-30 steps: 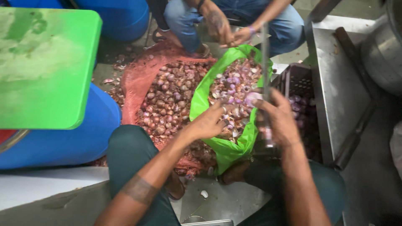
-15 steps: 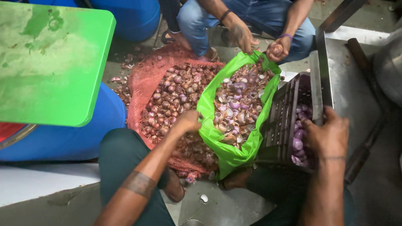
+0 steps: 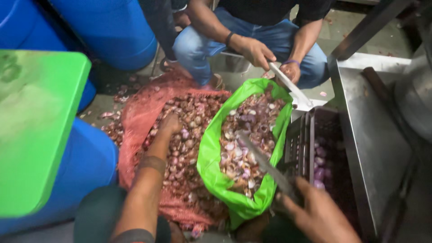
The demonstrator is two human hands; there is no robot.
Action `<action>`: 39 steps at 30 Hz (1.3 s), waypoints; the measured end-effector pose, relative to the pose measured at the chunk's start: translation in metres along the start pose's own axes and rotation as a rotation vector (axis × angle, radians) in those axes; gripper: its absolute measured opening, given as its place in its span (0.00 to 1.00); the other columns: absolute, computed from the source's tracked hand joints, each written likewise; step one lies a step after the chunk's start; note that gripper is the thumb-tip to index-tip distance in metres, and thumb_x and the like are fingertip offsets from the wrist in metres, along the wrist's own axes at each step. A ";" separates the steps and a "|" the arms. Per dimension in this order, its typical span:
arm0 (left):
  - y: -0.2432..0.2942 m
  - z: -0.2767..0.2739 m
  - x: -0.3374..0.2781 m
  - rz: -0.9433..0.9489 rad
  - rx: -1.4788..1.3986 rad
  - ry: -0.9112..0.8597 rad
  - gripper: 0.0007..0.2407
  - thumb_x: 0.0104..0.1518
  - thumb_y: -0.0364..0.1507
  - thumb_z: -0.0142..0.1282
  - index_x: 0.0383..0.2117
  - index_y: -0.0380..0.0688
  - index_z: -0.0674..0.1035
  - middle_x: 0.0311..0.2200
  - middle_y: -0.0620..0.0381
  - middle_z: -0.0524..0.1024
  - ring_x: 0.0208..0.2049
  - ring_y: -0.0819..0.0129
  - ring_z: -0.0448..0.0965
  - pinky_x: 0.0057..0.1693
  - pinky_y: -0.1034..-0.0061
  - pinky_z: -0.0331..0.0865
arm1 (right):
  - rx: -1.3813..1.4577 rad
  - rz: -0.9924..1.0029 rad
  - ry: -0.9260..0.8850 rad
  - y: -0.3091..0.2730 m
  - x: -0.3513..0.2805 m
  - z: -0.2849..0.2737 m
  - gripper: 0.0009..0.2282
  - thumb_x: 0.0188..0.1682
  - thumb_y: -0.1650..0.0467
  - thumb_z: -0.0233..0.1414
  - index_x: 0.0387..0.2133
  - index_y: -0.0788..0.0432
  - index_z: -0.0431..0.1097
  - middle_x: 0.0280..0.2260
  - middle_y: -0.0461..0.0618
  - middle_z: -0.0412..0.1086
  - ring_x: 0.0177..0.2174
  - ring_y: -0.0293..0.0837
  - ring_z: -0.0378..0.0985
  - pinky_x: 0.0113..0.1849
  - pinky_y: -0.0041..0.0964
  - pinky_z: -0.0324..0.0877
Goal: The person peels red onions using a knife, removing the outer skin and placing the peeled onions into a green bag. The person works alongside another person who is also peeling onions.
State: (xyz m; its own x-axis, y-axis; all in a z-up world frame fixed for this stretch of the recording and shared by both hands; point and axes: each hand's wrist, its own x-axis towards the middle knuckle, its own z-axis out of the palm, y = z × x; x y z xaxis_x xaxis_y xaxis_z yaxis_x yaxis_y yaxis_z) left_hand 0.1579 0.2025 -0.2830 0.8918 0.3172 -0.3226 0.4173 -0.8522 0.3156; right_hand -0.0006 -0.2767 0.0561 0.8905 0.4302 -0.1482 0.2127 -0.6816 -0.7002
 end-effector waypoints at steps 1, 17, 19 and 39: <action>-0.001 0.003 0.014 0.004 -0.001 0.006 0.16 0.54 0.28 0.55 0.47 0.34 0.80 0.54 0.35 0.74 0.56 0.42 0.75 0.60 0.53 0.71 | -0.061 0.098 -0.080 0.007 0.004 0.002 0.15 0.45 0.66 0.61 0.41 0.61 0.73 0.29 0.53 0.77 0.33 0.42 0.80 0.36 0.40 0.76; -0.017 0.042 0.054 -0.166 -0.025 0.114 0.27 0.48 0.49 0.61 0.45 0.37 0.84 0.53 0.35 0.77 0.57 0.45 0.76 0.65 0.58 0.67 | -0.235 0.212 -0.040 0.093 0.019 0.029 0.29 0.39 0.59 0.64 0.54 0.56 0.68 0.44 0.57 0.79 0.47 0.47 0.83 0.49 0.39 0.73; -0.015 0.032 0.041 -0.143 -0.150 0.223 0.26 0.51 0.48 0.58 0.45 0.35 0.83 0.49 0.31 0.78 0.54 0.41 0.77 0.61 0.54 0.69 | -0.202 0.098 0.041 0.081 0.017 0.026 0.27 0.41 0.60 0.63 0.53 0.60 0.68 0.43 0.60 0.78 0.46 0.50 0.82 0.48 0.41 0.72; 0.175 -0.140 -0.257 0.537 -1.439 -0.536 0.24 0.55 0.24 0.60 0.60 0.34 0.69 0.51 0.44 0.78 0.50 0.57 0.81 0.59 0.64 0.75 | 0.458 -0.040 0.193 0.034 0.049 0.058 0.18 0.53 0.65 0.49 0.49 0.67 0.71 0.29 0.60 0.71 0.29 0.53 0.71 0.33 0.50 0.66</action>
State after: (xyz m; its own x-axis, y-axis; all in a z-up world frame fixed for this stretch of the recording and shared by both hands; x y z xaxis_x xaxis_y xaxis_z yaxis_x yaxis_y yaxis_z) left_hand 0.0259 0.0305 -0.0197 0.9492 -0.3078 -0.0654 0.1795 0.3587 0.9160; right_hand 0.0272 -0.2442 -0.0154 0.9527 0.3037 -0.0133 0.0882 -0.3181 -0.9439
